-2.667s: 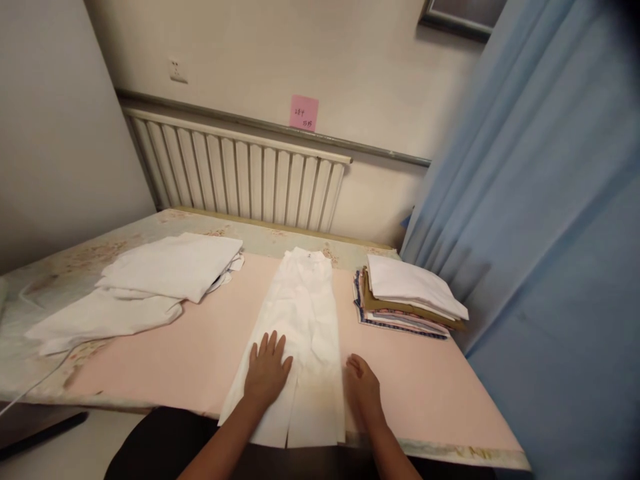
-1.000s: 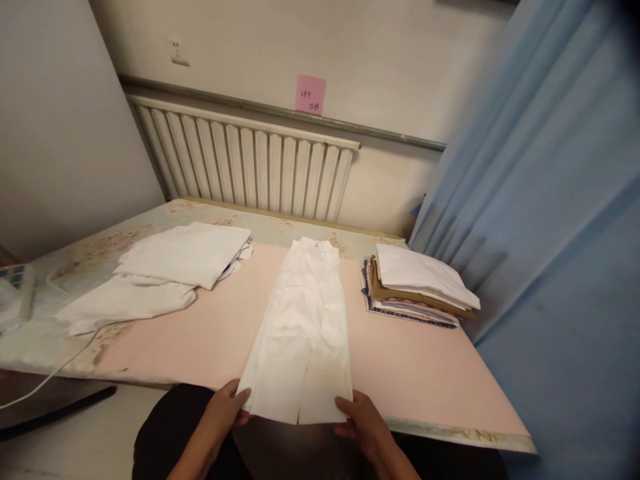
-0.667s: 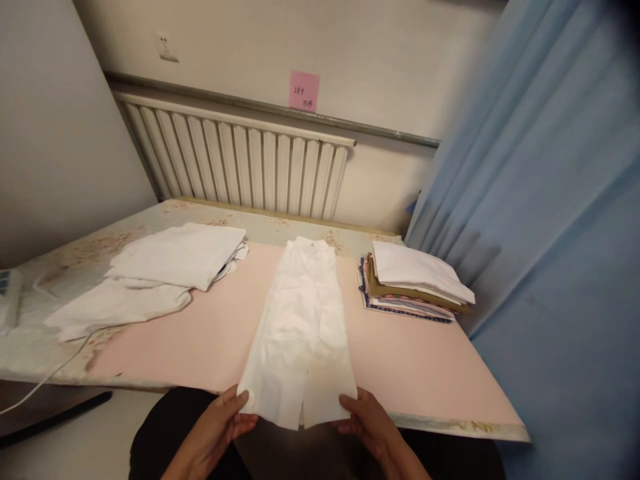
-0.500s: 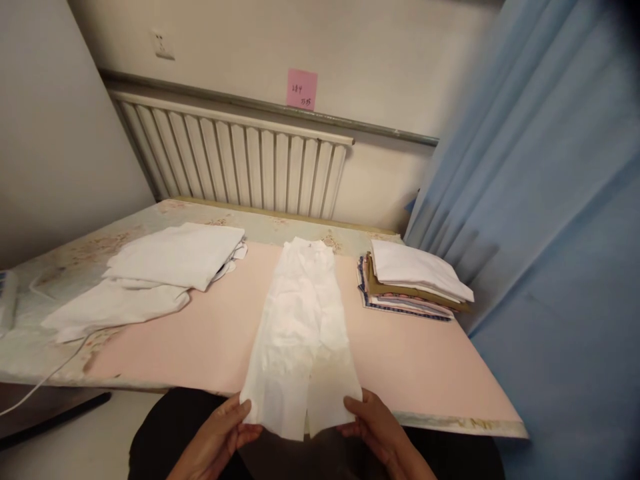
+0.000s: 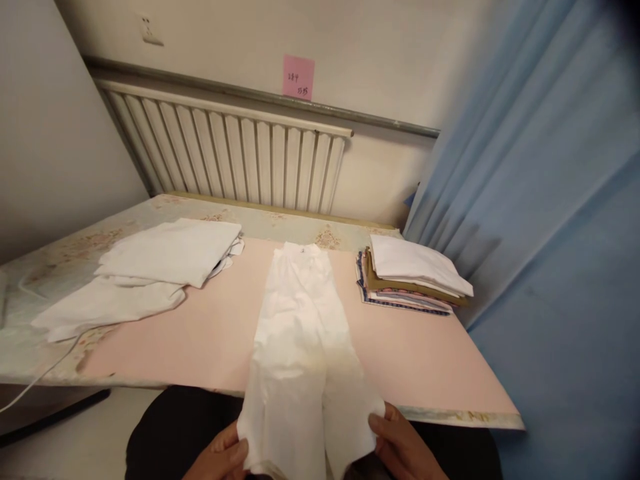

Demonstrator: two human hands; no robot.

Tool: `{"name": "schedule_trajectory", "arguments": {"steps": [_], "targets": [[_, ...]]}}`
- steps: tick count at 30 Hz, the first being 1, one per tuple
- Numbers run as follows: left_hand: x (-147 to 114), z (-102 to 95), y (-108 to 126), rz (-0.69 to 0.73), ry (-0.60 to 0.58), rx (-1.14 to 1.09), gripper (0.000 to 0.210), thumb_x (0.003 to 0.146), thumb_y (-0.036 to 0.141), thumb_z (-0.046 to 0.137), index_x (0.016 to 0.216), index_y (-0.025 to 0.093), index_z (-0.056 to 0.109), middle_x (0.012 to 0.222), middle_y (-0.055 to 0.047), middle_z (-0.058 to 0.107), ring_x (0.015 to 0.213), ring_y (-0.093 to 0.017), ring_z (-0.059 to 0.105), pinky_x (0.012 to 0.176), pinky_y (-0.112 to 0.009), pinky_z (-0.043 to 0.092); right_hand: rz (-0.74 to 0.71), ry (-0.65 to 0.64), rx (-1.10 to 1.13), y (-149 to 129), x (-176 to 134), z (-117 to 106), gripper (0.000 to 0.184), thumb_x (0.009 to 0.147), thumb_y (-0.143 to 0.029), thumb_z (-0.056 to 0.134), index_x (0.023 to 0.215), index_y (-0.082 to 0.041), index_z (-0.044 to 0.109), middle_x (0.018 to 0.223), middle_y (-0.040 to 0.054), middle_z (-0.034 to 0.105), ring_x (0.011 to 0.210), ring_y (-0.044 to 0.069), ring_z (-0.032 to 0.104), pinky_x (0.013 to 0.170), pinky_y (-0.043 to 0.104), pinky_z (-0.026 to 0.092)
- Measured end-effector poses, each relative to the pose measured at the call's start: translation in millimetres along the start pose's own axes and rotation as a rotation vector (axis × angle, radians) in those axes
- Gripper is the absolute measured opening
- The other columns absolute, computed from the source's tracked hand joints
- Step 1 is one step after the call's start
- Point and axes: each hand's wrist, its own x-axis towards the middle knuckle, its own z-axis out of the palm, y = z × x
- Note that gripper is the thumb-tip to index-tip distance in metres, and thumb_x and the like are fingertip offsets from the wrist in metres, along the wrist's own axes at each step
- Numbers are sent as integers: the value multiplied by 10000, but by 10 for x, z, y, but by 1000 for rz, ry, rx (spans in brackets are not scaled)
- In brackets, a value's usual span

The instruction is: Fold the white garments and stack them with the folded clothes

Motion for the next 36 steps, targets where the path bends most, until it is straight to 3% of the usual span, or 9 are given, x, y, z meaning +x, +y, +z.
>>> {"name": "schedule_trajectory", "arguments": {"steps": [5,9,15,19,22,25,28,30,36], "targets": [[146,120,212,76,-20,-85,556,608,526,755,1094,266,683,1084,-78,709,1167,-375,549,900,-475,506,-69,122,-21,-131,146,19,549,654,-655,669,1092,-325,655,980,107,681,991,346,615,785,468,492],[484,204,460,149,-86,-236,421,726,429,702,1068,187,661,1166,-97,670,1150,-343,567,955,-472,482,-148,67,93,-411,450,143,451,726,-556,668,1085,-284,645,1080,97,669,939,302,637,712,410,520],[1410,219,914,105,-43,-382,133,843,276,566,839,154,620,1125,-127,668,1106,-250,617,976,-416,486,-154,55,269,-820,1409,272,384,777,-433,670,1009,-136,600,1005,133,687,838,215,683,679,294,519],[1912,258,1105,88,72,-277,247,924,349,448,949,146,587,1067,-138,668,1031,-203,651,918,-365,512,-216,221,-65,-849,2035,271,395,886,-483,450,1021,-134,576,1091,164,667,944,224,679,787,356,538],[2070,329,1049,244,150,-26,341,894,450,477,1002,143,578,1002,-126,676,963,-216,665,901,-398,513,-319,318,-346,-722,2197,302,393,877,-481,452,1007,-146,610,1061,146,677,972,256,663,861,428,519],[2129,428,819,559,227,567,377,880,434,465,1056,136,615,1096,-130,666,1074,-255,610,1000,-445,437,-488,347,-558,-522,2151,392,318,838,-371,542,1069,-179,645,1180,116,642,1166,274,553,1051,451,384],[2181,515,512,801,254,1173,405,891,306,411,1214,139,589,1351,-140,546,1316,-275,422,1108,-466,303,-820,280,-1089,-317,2085,480,402,895,-241,429,1263,-166,571,1350,117,539,1302,250,432,1123,442,296],[2216,537,340,852,256,1463,444,895,238,383,1309,170,529,1458,-111,442,1390,-277,311,1118,-497,265,-919,207,-1354,-211,2078,494,453,906,-191,405,1351,-166,493,1414,108,478,1358,237,358,1136,453,268],[2244,479,197,955,332,1709,480,911,259,383,1385,234,460,1492,-81,392,1400,-289,291,1125,-534,215,-914,213,-1564,-95,2117,389,496,907,-250,487,1398,-214,429,1483,82,388,1414,254,240,1148,513,183]]}}
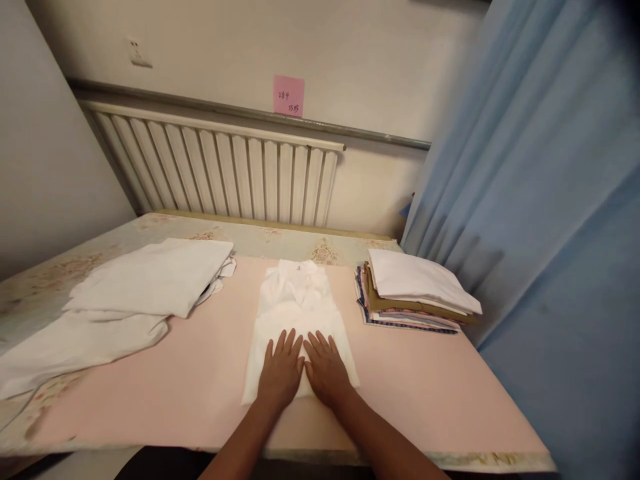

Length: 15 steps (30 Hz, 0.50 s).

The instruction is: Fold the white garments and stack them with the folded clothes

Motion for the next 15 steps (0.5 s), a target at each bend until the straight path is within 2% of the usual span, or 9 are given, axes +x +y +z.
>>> {"name": "schedule_trajectory", "arguments": {"steps": [7,15], "targets": [[-36,-37,-126,-63,-30,2,520,928,380,379,1426,232,398,1501,-74,378,1415,-298,250,1125,-537,203,44,8,-21,49,-65,-42,486,926,-322,476,1391,-185,434,1497,96,360,1419,263,225,1143,507,185],[-180,-134,-316,-141,-75,13,549,938,432,345,1437,204,378,1523,-78,334,1424,-305,217,1130,-529,175,98,-6,-33,152,-251,-156,503,941,-346,450,1417,-190,401,1514,88,325,1416,271,232,1140,493,186]]}}
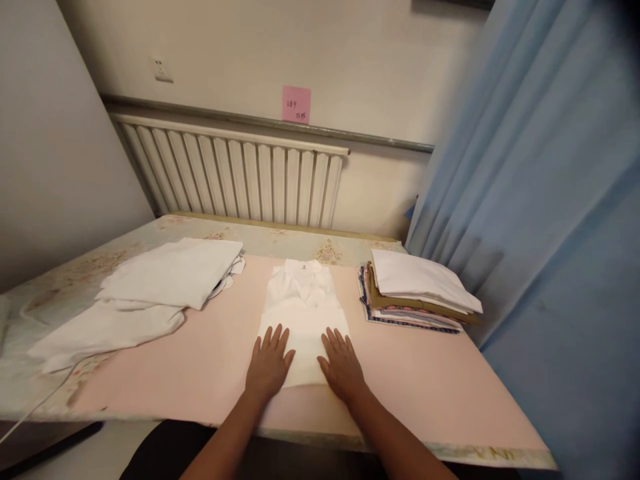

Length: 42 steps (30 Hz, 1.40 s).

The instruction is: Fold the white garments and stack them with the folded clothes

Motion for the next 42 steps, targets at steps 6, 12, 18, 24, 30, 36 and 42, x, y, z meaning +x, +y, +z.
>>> {"name": "schedule_trajectory", "arguments": {"steps": [6,12,18,24,30,36,42], "targets": [[-121,-16,-108,-43,7,26,559,940,439,329,1440,192,375,1517,-95,343,1419,-294,236,1137,-512,159,49,-9,-38,157,-131,31,515,936,-333,446,1422,-170,394,1507,105,334,1415,270,237,1140,492,173],[-206,-56,-157,-70,-29,103,569,937,435,320,1442,176,369,1515,-83,346,1418,-295,239,1129,-515,191,60,-33,-101,225,-222,-1,510,964,-401,376,1415,-167,409,1513,87,326,1417,256,233,1147,471,170],[-250,-123,-151,-83,-52,134,561,942,429,309,1439,179,377,1508,-77,356,1410,-299,260,1121,-516,219,64,-20,-144,212,-239,-25,503,969,-426,360,1397,-174,438,1501,77,352,1408,258,259,1138,459,194],[-273,-123,-159,-84,-31,138,550,941,419,315,1434,189,387,1507,-69,360,1407,-298,265,1115,-509,228,60,6,-145,204,-230,-26,487,965,-416,375,1380,-175,462,1485,80,380,1395,255,292,1134,453,210],[-270,-74,-182,-85,1,145,537,936,418,328,1422,206,409,1498,-67,382,1401,-296,282,1111,-508,233,70,20,-131,197,-227,-21,477,957,-408,390,1365,-180,483,1473,72,400,1383,256,317,1127,450,235],[-270,-67,-191,-78,10,147,537,937,417,321,1415,196,421,1489,-73,396,1393,-301,297,1102,-513,250,75,20,-125,195,-238,-9,479,962,-412,379,1372,-184,477,1475,62,397,1384,250,317,1130,441,237],[-279,-58,-206,-64,37,144,528,935,414,326,1411,211,429,1481,-73,410,1392,-300,303,1099,-513,259,71,48,-130,207,-244,12,471,960,-407,388,1367,-189,483,1468,70,406,1380,244,325,1129,443,238]]}}
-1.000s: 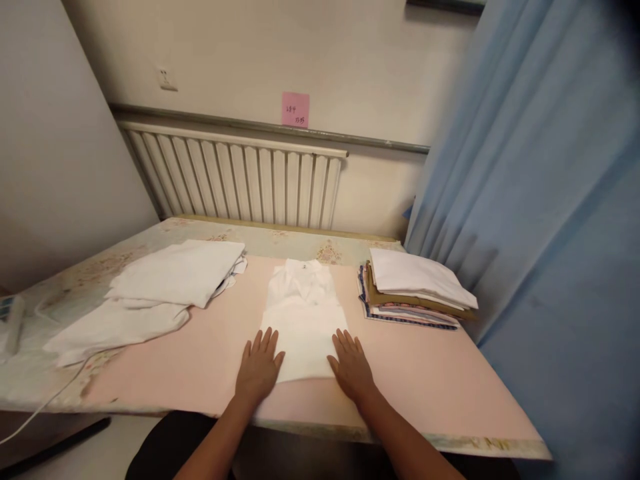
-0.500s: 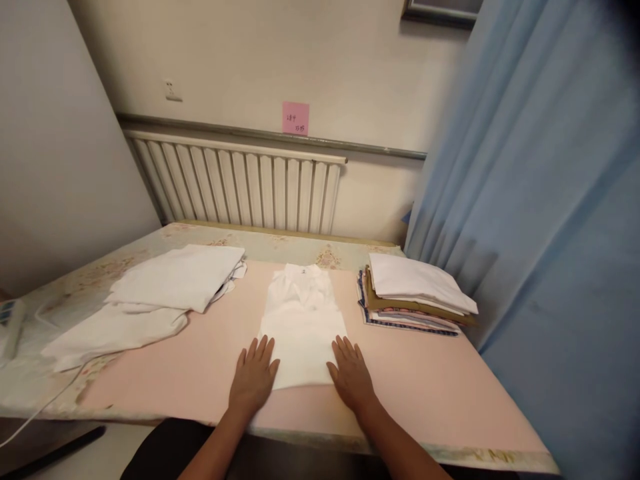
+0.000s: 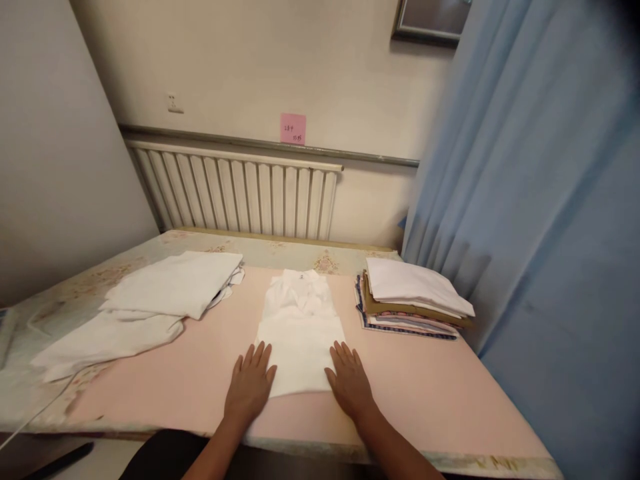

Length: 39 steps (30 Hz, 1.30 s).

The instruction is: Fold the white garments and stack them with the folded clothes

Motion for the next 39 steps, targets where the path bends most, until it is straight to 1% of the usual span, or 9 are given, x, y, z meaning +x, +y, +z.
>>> {"name": "schedule_trajectory", "arguments": {"steps": [13,17,27,29,31,33,35,37,39], "targets": [[4,-5,1,-2,5,-7,536,931,407,327,1411,192,429,1480,-79,409,1385,-309,312,1095,-525,264,3,-26,8,-13,11,-30,474,959,-399,390,1372,-184,476,1470,70,404,1380,244,325,1131,437,239],[0,13,-1,3,18,-8,535,932,411,324,1410,196,430,1478,-78,412,1385,-307,311,1094,-524,268,-2,-10,0,-8,5,-20,467,957,-395,393,1364,-184,485,1465,75,410,1376,247,333,1127,446,245],[17,-30,21,-31,-29,-1,518,926,376,350,1398,187,446,1477,-87,415,1389,-305,304,1098,-516,260,-12,30,-15,-9,1,2,455,962,-383,393,1359,-187,493,1452,85,430,1366,248,350,1123,442,245],[38,-71,89,-76,-15,17,509,920,351,362,1381,164,468,1468,-108,426,1393,-321,288,1099,-541,237,-8,22,-11,-12,0,-5,454,965,-380,385,1362,-184,488,1456,83,425,1369,245,345,1125,440,240],[67,-122,220,-104,27,31,500,917,333,366,1364,147,489,1461,-126,432,1398,-339,268,1104,-569,201,-3,14,-10,-16,0,-13,454,966,-379,385,1363,-182,485,1456,81,426,1370,243,344,1125,437,242],[103,-161,409,-58,72,18,498,918,328,362,1365,148,488,1471,-123,419,1403,-338,254,1112,-573,180,-3,15,-12,-21,0,-17,453,963,-376,393,1360,-180,488,1453,84,431,1369,245,344,1123,438,245],[141,-163,622,26,99,-12,498,919,322,360,1374,156,476,1489,-111,393,1407,-321,252,1117,-549,197,-6,25,-16,-26,-2,-18,448,961,-371,398,1352,-177,497,1448,89,437,1366,249,349,1123,442,243],[172,-123,814,95,103,-48,499,915,312,372,1386,174,459,1500,-98,376,1408,-300,261,1116,-527,222,-9,38,-22,-27,-5,-15,443,960,-365,399,1349,-179,500,1444,89,443,1365,250,351,1126,447,238],[186,-56,941,133,80,-73,498,905,300,386,1388,200,456,1497,-86,383,1401,-292,282,1110,-531,239,-11,43,-30,-26,-7,-11,444,960,-363,399,1355,-183,492,1444,86,444,1367,246,347,1128,448,236]]}}
